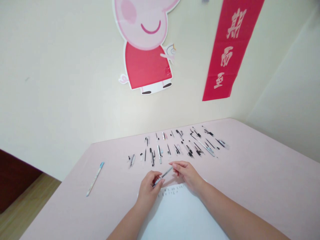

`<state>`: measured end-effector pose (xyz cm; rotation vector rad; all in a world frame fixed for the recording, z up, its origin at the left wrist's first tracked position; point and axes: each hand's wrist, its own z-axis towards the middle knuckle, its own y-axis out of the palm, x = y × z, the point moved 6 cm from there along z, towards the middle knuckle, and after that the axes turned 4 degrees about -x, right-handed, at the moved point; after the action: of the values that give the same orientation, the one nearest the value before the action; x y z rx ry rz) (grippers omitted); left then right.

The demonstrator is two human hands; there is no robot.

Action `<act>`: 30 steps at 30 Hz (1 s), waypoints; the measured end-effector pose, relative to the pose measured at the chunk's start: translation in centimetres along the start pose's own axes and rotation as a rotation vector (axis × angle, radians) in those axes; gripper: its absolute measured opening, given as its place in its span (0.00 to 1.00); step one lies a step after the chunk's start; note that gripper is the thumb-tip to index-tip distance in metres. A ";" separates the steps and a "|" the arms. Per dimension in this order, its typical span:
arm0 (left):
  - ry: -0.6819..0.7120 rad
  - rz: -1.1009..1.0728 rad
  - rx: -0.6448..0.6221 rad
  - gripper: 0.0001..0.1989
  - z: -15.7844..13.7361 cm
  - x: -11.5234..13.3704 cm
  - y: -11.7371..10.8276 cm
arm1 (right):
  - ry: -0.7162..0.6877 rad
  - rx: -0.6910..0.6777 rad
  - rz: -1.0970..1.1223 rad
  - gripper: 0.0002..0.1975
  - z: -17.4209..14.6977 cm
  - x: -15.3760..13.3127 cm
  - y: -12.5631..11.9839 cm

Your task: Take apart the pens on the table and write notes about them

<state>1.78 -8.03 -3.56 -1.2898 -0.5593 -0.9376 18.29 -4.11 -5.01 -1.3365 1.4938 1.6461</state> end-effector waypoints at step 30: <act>0.142 0.129 -0.065 0.10 0.0 1.6 -0.7 | -0.073 -0.023 -0.249 0.22 -0.2 -0.6 -0.1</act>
<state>2.04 -8.44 -1.85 -1.2895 -0.3337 -0.9376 18.66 -4.15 -4.51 -1.3974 1.2155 1.5387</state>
